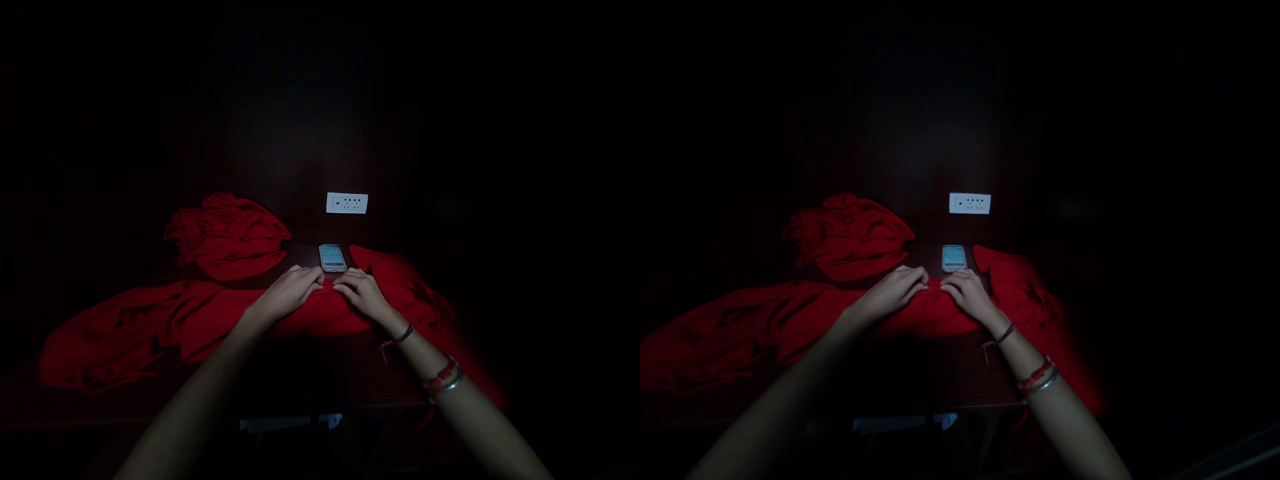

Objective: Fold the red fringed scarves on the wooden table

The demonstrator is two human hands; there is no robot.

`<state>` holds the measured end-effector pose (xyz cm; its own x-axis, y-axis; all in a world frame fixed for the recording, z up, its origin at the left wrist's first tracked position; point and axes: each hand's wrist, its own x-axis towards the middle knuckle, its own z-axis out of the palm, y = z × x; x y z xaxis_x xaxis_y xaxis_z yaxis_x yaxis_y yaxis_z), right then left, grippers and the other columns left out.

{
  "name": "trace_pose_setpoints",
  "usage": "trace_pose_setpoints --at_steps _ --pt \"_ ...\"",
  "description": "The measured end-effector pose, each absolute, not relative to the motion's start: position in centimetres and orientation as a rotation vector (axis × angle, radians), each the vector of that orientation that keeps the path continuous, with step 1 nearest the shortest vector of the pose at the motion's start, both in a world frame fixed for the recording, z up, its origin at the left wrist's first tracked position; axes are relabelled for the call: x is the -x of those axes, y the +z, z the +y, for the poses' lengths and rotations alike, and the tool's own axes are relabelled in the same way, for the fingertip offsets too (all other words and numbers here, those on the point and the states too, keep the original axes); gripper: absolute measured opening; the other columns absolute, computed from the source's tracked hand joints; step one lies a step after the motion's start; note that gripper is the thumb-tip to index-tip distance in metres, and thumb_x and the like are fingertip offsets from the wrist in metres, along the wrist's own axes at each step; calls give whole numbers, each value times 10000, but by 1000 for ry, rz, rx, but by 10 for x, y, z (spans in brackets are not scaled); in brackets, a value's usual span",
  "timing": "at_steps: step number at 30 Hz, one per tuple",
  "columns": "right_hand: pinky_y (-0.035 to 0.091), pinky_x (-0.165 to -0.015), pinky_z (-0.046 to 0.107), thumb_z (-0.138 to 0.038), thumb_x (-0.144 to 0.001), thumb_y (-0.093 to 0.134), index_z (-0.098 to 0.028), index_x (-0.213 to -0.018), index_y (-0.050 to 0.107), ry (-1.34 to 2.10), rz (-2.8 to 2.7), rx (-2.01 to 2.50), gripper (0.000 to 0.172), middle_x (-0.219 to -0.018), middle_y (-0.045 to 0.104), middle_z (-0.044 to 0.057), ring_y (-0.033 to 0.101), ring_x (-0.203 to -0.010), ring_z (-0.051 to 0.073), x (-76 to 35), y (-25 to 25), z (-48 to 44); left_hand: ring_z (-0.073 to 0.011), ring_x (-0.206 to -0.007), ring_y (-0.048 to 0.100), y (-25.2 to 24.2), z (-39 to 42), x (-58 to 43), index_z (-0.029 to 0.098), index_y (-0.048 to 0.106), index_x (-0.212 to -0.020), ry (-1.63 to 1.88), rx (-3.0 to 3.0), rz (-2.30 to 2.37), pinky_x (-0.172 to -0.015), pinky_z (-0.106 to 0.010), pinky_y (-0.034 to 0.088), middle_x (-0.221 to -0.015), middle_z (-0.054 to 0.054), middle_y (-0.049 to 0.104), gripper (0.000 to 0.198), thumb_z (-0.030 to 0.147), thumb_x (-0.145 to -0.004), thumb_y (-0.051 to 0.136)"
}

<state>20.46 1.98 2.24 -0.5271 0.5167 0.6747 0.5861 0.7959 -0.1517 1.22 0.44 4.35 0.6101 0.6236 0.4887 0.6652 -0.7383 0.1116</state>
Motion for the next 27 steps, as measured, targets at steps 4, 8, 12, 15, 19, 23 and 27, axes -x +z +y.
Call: trace_pose_setpoints --at_steps 4,8,12,15,19,23,27 --pt "369 -727 290 -249 -789 461 -168 -760 586 -150 -2266 797 153 -768 612 38 516 -799 154 -208 23 20 -143 -751 495 42 12 -1 193 452 -894 -772 2889 -1161 -677 -240 380 -824 -8 543 143 253 -765 454" --pt "362 -741 294 -245 -798 445 -169 -815 587 -168 -2341 803 162 -797 603 43 504 -815 155 -210 22 21 -157 -737 496 47 18 11 185 497 -828 -686 2783 -1224 -683 -264 370 -780 -17 548 126 265 -785 409" --pt "368 -728 285 -257 -808 424 -165 -919 580 -201 -2421 832 213 -790 578 55 491 -797 153 -211 20 24 -153 -749 493 53 17 13 176 516 -795 -717 2712 -1198 -722 -272 354 -779 -24 550 216 262 -823 321" --pt "362 -731 286 -244 -817 403 -165 -900 589 -244 -2457 847 218 -784 562 56 478 -797 153 -212 19 24 -166 -837 478 50 14 8 187 510 -866 -689 2756 -1174 -764 -289 343 -881 -30 538 218 340 -801 368" --pt "348 -744 286 -226 -819 393 -159 -869 581 -314 -2414 868 205 -814 554 57 460 -826 158 -213 20 23 -178 -821 475 43 12 3 186 470 -914 -554 2831 -1162 -742 -296 358 -917 -31 517 307 398 -695 504" --pt "339 -751 288 -216 -814 397 -156 -847 559 -369 -2358 903 175 -847 551 59 458 -827 160 -214 21 22 -157 -746 483 47 12 5 178 479 -813 -497 2771 -1111 -708 -270 365 -819 -22 522 117 229 -726 417" --pt "346 -740 287 -208 -813 385 -153 -832 540 -370 -2326 945 165 -828 544 61 470 -798 160 -213 22 22 -172 -765 489 48 12 13 177 491 -788 -436 2588 -1196 -703 -284 369 -828 -35 527 150 145 -688 384"
